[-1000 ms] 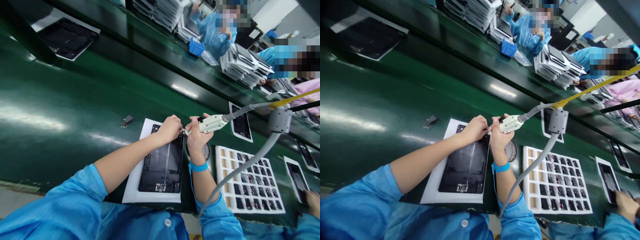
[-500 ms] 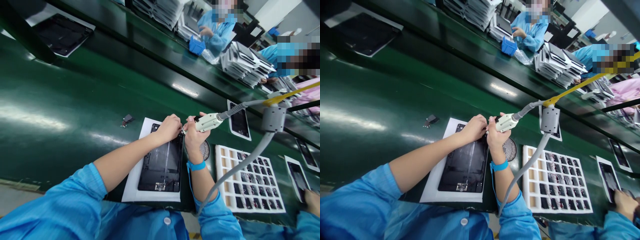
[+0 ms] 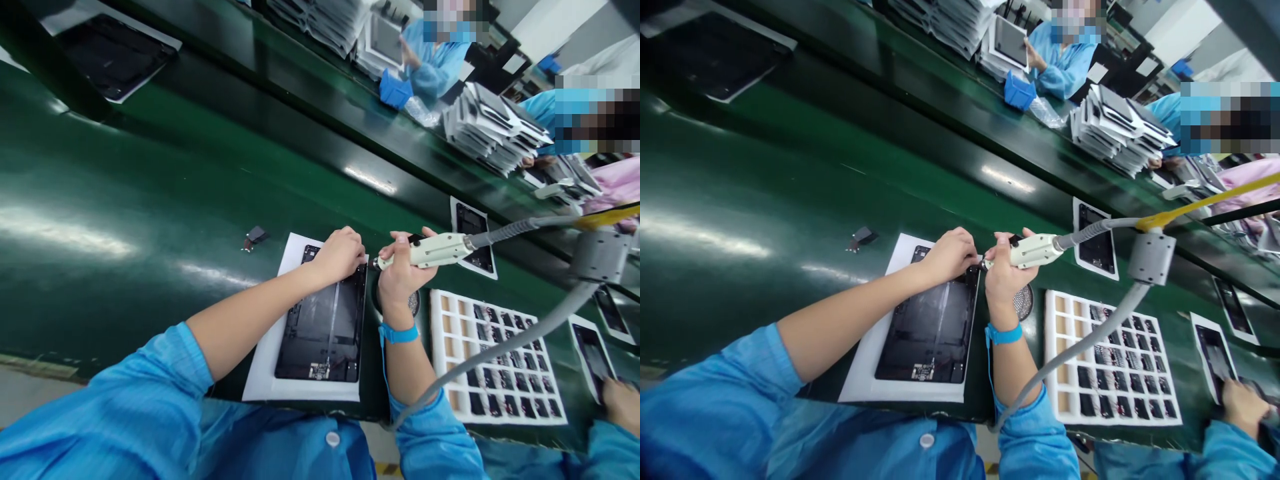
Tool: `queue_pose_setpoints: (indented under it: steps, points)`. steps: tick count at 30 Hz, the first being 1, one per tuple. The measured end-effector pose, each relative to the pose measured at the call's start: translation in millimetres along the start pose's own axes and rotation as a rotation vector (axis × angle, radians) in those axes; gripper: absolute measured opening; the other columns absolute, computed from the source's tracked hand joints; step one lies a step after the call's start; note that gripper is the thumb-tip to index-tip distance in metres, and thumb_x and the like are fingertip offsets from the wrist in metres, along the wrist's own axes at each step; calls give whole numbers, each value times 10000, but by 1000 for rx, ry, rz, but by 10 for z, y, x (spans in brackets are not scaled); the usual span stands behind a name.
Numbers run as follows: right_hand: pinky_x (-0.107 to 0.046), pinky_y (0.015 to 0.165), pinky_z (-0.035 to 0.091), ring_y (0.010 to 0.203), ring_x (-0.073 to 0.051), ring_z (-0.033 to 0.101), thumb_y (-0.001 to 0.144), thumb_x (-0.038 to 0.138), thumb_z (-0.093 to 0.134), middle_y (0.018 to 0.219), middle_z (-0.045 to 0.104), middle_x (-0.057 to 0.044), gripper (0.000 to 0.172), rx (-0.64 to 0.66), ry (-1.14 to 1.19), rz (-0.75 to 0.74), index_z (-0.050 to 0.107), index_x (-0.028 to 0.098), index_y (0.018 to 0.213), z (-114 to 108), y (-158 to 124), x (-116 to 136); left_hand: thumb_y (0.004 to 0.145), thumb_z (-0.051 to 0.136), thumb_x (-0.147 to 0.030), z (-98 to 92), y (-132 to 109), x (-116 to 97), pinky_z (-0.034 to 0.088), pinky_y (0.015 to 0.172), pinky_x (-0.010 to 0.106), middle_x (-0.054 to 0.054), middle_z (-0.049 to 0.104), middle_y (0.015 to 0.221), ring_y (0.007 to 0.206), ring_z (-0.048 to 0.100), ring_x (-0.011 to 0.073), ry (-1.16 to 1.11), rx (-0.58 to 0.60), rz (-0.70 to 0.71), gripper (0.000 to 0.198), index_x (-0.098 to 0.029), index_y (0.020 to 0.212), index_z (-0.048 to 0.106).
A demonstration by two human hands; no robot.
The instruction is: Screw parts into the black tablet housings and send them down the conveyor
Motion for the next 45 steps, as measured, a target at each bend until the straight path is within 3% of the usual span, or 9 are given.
queue_pose_setpoints:
  steps: [20,27,32,35,39,42,45]
  points:
    - [-267,502,547,455,-81,580,889,305,792,832,779,54,386,25,2,39,567,241,1196,28,-16,-44,1045,768,-211,19,-4,10,525,948,446,112,793,1021,1136,666,312,-11,-14,5,142,-156,954,861]
    - [-272,500,533,465,-100,577,889,368,803,709,694,99,386,65,-18,10,559,257,1166,43,7,-60,1050,738,-202,-4,12,-19,524,937,453,117,793,1019,1134,664,322,-6,-8,8,162,-155,963,865]
    - [-278,501,508,466,-63,530,939,424,791,1025,786,37,481,127,-46,-28,531,290,1321,42,69,-107,1051,703,-195,-3,14,-23,520,924,455,127,779,1008,1110,653,326,-12,-29,15,191,-159,946,859]
    - [-278,520,498,492,-81,552,1001,420,739,964,733,51,413,160,-63,-72,521,303,1331,36,113,-145,1032,721,-201,19,20,-3,517,964,465,118,761,1001,1144,642,337,-42,-53,9,162,-171,934,847]
    - [-239,532,476,511,-63,547,1060,270,667,919,725,38,307,226,-39,-104,504,278,1320,44,156,-116,1003,745,-208,46,33,23,512,1025,506,111,745,1008,1218,627,371,-80,-45,-22,125,-198,918,836]
    - [-222,532,501,505,-44,563,1051,204,656,984,778,14,297,293,-34,-51,500,246,1300,88,162,-44,995,743,-227,31,41,22,527,1018,517,108,747,1024,1243,636,379,-82,-18,-49,141,-234,886,831]
    - [-218,546,549,509,-47,623,1025,206,684,963,759,31,245,247,-111,48,558,228,1234,78,159,18,983,746,-239,-2,44,12,551,988,518,103,751,1031,1259,647,377,-76,-2,-61,152,-269,855,823]
Point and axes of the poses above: each hand's wrist, its own y-axis towards the middle knuckle, its own z-axis out of the palm, x = y × z, the point moved 7 cm from there along y, towards the middle knuckle
